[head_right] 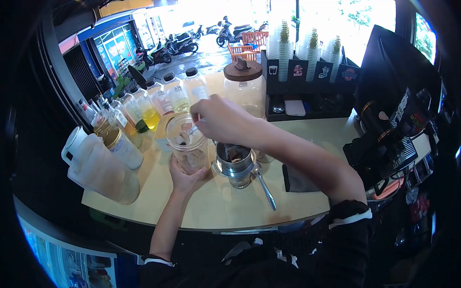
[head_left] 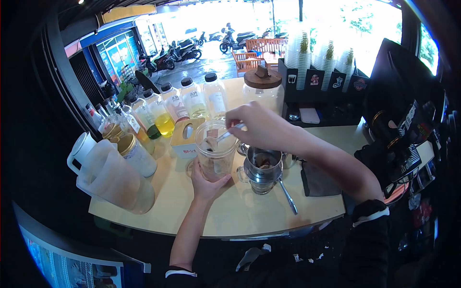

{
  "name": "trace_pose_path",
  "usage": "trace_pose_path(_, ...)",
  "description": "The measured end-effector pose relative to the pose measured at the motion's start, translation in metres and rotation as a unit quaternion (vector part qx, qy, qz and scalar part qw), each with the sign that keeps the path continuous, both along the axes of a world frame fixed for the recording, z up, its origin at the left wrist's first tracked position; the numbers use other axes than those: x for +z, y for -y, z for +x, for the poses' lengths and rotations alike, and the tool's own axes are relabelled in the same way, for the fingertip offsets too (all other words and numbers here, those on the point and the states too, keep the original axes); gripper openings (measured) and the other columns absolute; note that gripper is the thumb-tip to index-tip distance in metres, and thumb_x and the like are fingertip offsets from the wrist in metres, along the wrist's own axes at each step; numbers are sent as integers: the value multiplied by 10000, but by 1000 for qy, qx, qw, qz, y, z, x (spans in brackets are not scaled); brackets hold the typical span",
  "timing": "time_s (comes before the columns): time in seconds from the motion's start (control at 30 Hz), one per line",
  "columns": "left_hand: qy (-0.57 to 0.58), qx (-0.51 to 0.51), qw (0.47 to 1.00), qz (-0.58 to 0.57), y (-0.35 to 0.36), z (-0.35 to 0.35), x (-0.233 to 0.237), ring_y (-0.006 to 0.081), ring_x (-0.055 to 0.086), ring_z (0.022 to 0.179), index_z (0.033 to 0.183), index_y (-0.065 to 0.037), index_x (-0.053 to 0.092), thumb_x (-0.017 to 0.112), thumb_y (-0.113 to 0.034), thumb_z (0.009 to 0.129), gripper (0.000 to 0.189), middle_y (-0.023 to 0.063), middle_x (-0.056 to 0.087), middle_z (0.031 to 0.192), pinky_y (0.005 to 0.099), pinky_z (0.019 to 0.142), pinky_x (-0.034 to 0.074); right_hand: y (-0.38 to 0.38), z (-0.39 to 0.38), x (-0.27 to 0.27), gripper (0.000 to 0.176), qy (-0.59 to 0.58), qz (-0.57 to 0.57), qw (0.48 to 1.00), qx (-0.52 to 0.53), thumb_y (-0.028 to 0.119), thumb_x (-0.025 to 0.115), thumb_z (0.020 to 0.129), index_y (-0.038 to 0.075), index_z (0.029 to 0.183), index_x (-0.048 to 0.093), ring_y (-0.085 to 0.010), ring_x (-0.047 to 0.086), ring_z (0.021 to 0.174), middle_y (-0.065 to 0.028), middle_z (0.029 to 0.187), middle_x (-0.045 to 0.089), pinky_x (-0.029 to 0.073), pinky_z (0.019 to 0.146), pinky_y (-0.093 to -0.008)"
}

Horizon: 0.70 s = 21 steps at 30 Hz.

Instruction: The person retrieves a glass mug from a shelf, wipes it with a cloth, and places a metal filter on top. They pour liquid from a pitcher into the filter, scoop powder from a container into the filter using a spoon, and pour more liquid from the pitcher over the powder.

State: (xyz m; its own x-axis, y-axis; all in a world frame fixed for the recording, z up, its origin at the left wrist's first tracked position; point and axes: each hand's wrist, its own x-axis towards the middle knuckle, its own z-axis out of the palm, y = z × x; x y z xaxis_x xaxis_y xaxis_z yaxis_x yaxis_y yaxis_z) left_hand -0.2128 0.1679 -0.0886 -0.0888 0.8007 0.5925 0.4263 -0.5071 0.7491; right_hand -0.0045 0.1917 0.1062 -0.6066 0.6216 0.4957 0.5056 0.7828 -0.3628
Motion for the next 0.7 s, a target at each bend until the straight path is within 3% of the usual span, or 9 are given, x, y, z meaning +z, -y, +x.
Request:
trace_pose_path(0.03, -7, 6, 1000, 1, 1, 0, 1, 255, 538, 1099, 1252, -2, 391, 901, -245, 536, 912, 157, 526, 1183, 368, 947, 444, 0, -9, 0, 147, 45, 9, 999, -10, 99, 577, 822, -24, 867, 643, -323, 651, 776, -184, 773, 658, 511, 727, -390)
trace_pose_path(0.13, -24, 15, 999, 17, 2, -1, 1, 259, 540, 1105, 1255, 0, 393, 903, -261, 539, 917, 157, 529, 1182, 367, 944, 448, 8, -26, 8, 144, 98, 8, 995, -21, 90, 558, 824, -24, 863, 637, -334, 641, 795, -178, 829, 661, 503, 726, -418)
trace_pose_path(0.27, -44, 34, 998, 41, 0, -3, -8, 260, 543, 1111, 1263, 4, 394, 890, -222, 577, 877, 158, 530, 1187, 367, 940, 452, 9, -15, 8, 156, 45, 83, 996, -4, 116, 572, 839, -17, 882, 642, -334, 638, 810, -169, 877, 651, 500, 719, -427)
trace_pose_path(0.33, 176, -92, 980, -4, 6, 8, 4, 244, 510, 1154, 1290, 6, 369, 870, -192, 618, 861, 137, 503, 1217, 355, 975, 430, 14, 9, 15, 162, -50, 100, 994, -18, 136, 600, 847, -10, 895, 648, -264, 617, 722, -146, 876, 633, 485, 653, -382)
trace_pose_path(0.47, 126, -65, 989, 43, -10, 6, 14, 261, 540, 1121, 1287, 17, 364, 844, -154, 661, 808, 173, 521, 1216, 372, 944, 451, 21, 68, 10, 169, -95, 69, 990, -83, 143, 622, 849, -9, 915, 651, -181, 529, 607, -113, 795, 610, 438, 577, -323)
trace_pose_path(0.53, 64, -13, 996, 53, -19, 10, 24, 270, 550, 1109, 1285, 17, 359, 854, -184, 653, 827, 179, 524, 1204, 363, 932, 457, 15, 96, -12, 158, -113, -4, 982, -153, 127, 633, 840, -9, 919, 651, -139, 440, 554, -77, 719, 584, 393, 532, -293)
trace_pose_path(0.57, 63, -12, 997, 52, -21, 14, 26, 270, 550, 1109, 1285, 17, 359, 854, -184, 653, 827, 179, 524, 1204, 363, 932, 457, 13, 107, -25, 158, -114, -5, 982, -152, 127, 633, 840, -9, 919, 651, -139, 440, 554, -77, 719, 584, 393, 532, -293)
trace_pose_path(0.63, 30, 25, 999, -1, -31, 21, 29, 305, 528, 1142, 1309, 30, 341, 862, -267, 644, 895, 206, 507, 1233, 380, 957, 436, 8, 129, -55, 169, -99, -98, 963, -231, 137, 614, 837, -12, 913, 640, -231, 642, 747, -151, 854, 664, 492, 704, -350)
trace_pose_path(0.7, 12, 50, 999, -1, -42, 26, 13, 325, 506, 1167, 1323, 42, 324, 860, -317, 640, 939, 224, 492, 1254, 394, 977, 417, 6, 149, -85, 206, -84, -132, 949, -274, 158, 609, 848, -23, 941, 643, -245, 641, 750, -155, 860, 670, 496, 716, -349)
